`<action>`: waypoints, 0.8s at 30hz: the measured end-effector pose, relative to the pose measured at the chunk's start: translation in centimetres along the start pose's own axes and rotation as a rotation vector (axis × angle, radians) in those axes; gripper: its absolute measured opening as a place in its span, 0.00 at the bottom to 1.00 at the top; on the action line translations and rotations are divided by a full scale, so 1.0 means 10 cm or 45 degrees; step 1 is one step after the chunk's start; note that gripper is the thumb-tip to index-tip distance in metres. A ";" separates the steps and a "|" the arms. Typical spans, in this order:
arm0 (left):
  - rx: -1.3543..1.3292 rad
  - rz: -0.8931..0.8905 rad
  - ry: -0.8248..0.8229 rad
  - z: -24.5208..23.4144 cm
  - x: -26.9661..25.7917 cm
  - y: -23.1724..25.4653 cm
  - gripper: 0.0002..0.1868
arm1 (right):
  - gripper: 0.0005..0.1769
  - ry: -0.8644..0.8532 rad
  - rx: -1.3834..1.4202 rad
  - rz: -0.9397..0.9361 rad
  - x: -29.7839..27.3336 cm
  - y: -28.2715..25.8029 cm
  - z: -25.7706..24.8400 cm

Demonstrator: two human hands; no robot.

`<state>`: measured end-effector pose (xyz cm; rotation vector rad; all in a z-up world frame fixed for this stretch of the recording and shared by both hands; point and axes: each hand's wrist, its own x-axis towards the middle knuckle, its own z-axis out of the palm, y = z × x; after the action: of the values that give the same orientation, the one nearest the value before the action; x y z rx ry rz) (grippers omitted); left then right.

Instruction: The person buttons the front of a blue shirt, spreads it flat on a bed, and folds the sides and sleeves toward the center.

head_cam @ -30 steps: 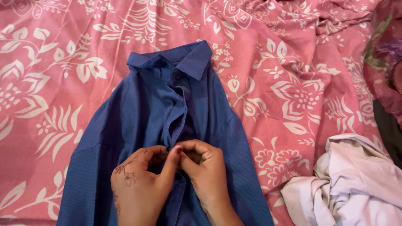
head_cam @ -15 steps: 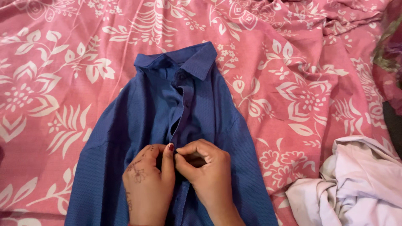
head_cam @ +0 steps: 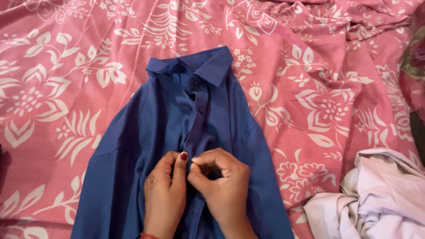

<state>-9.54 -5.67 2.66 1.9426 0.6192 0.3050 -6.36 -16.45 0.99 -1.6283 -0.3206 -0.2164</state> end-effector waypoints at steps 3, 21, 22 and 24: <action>-0.083 -0.011 -0.017 0.00 0.00 0.01 0.15 | 0.03 -0.052 0.387 0.349 0.00 0.18 -0.03; 0.082 0.345 -0.202 -0.28 0.15 -0.12 0.17 | 0.10 -0.228 0.467 0.464 0.11 0.24 0.00; 0.095 0.351 -0.206 -0.26 0.17 -0.16 0.17 | 0.10 -0.221 0.463 0.464 0.11 0.30 0.00; 0.124 0.389 -0.189 -0.21 0.21 -0.26 0.16 | 0.11 -0.271 0.326 0.307 0.13 0.45 0.03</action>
<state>-9.50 -2.07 1.13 2.1324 0.2430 0.3209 -3.70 -16.39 -2.83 -1.4219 -0.2973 0.1771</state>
